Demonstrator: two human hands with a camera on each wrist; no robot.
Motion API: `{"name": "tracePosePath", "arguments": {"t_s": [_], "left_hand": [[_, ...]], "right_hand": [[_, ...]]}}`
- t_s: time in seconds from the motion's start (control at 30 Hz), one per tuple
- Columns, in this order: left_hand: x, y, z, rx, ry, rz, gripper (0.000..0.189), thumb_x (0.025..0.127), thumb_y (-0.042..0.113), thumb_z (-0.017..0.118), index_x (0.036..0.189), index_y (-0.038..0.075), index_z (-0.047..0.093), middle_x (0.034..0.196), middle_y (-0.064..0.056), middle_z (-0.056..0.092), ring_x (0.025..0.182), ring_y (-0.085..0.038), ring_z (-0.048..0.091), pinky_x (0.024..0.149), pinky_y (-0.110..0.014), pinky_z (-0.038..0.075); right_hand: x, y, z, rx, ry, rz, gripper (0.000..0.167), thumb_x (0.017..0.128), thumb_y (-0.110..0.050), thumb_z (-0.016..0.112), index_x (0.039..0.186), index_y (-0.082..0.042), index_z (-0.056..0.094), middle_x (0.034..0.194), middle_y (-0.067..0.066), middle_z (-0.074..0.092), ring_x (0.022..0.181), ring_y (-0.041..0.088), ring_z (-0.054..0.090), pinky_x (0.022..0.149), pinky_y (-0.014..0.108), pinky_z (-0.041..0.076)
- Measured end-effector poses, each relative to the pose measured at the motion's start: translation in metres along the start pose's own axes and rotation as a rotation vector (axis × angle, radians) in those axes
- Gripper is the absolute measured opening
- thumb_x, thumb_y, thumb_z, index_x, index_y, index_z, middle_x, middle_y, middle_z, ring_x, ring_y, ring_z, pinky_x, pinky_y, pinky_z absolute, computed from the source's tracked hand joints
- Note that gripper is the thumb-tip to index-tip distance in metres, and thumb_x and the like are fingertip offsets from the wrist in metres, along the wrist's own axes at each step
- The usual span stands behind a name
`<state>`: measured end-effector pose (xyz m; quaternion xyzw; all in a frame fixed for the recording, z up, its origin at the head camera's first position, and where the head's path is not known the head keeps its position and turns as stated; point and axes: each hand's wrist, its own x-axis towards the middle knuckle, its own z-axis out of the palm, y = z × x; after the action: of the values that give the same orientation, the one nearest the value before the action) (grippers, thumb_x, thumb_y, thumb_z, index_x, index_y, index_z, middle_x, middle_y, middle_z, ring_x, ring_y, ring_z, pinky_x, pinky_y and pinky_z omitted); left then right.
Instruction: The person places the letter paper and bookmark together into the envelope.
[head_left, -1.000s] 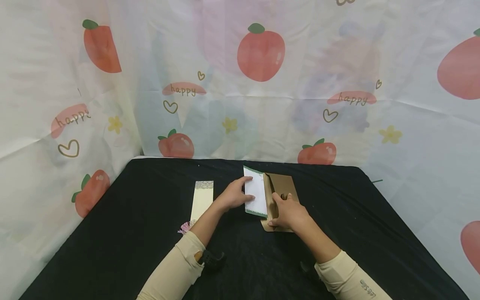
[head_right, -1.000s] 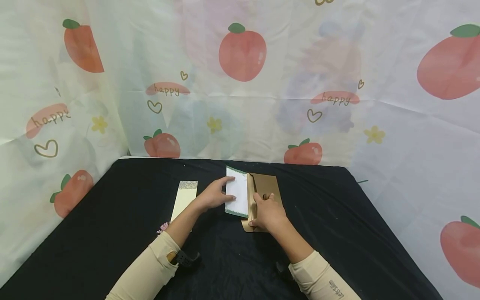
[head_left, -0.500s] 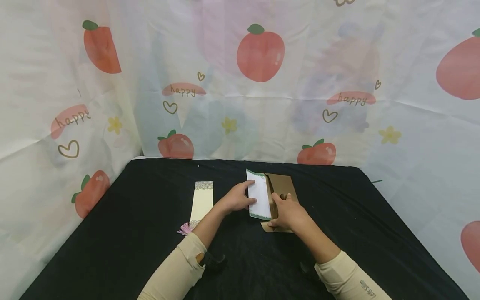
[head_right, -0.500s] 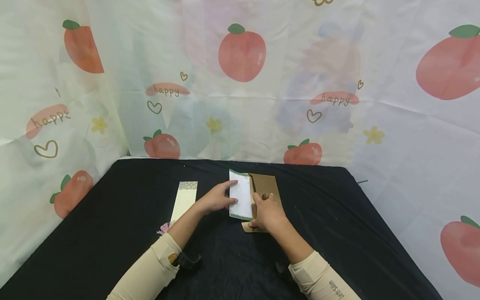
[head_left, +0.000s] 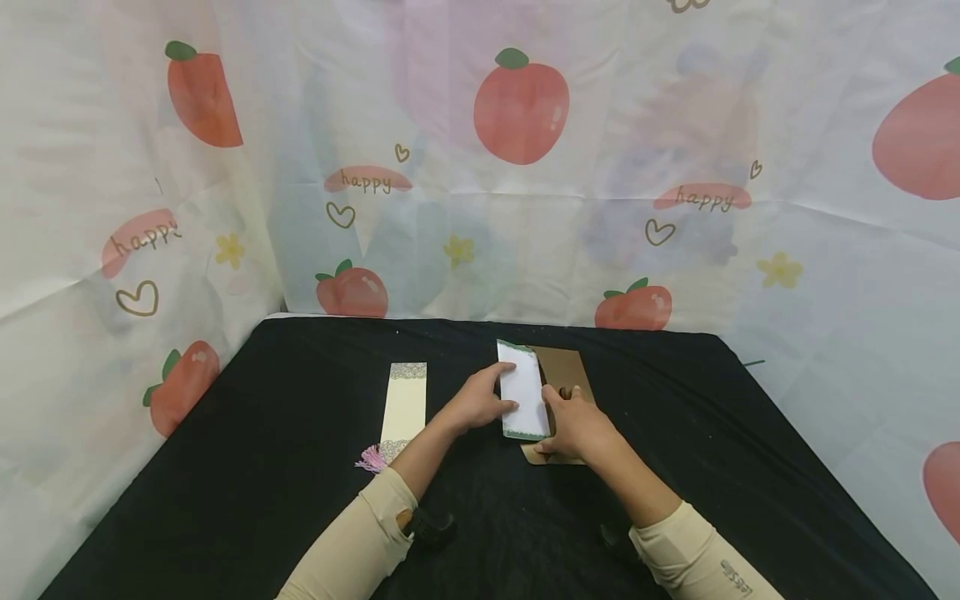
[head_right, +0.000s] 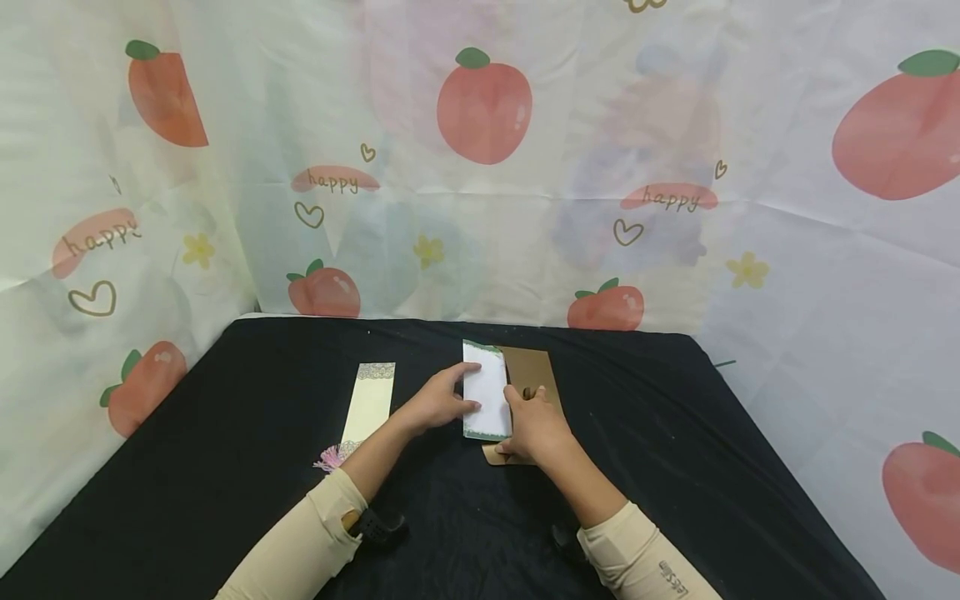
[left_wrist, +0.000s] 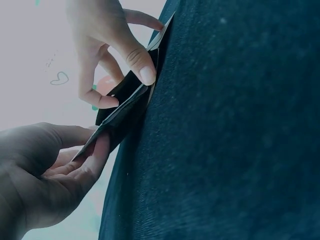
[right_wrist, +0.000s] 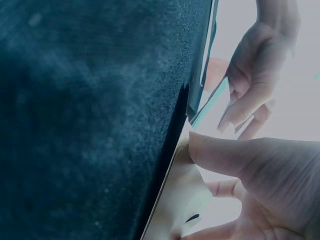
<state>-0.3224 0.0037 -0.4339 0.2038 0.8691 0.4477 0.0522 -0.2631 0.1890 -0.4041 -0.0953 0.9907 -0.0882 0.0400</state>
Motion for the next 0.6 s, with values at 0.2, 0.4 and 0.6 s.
{"name": "tracePosePath", "arguments": {"t_s": [0.2,0.4,0.6], "left_hand": [[-0.0002,0.0003,0.0029,-0.032,0.001,0.005,0.064,0.092,0.004,0.079,0.150,0.003,0.051,0.123,-0.018,0.062,0.098,-0.023,0.061,0.075,-0.032,0.056],[-0.0010,-0.0002,0.0029,-0.129,-0.042,-0.012,0.062,0.096,0.002,0.074,0.152,0.001,0.048,0.121,-0.020,0.062,0.084,-0.020,0.065,0.066,-0.031,0.059],[-0.0031,0.0009,-0.0020,-0.242,-0.107,-0.030,0.055,0.102,-0.001,0.060,0.154,0.000,0.043,0.127,-0.023,0.059,0.078,-0.022,0.067,0.065,-0.034,0.061]], "right_hand": [[0.0009,0.0000,0.0002,-0.005,0.001,-0.009,0.082,0.075,-0.035,0.095,0.138,-0.008,0.050,0.127,0.038,0.053,0.091,0.045,0.064,0.070,0.053,0.055],[-0.0001,-0.0007,0.0001,-0.002,0.000,-0.015,0.081,0.074,-0.035,0.096,0.136,-0.007,0.051,0.122,0.036,0.054,0.086,0.042,0.064,0.069,0.052,0.055],[-0.0008,-0.0009,-0.0003,-0.006,0.009,-0.028,0.081,0.073,-0.034,0.096,0.135,-0.007,0.051,0.110,0.029,0.055,0.080,0.037,0.062,0.066,0.049,0.055]]}}
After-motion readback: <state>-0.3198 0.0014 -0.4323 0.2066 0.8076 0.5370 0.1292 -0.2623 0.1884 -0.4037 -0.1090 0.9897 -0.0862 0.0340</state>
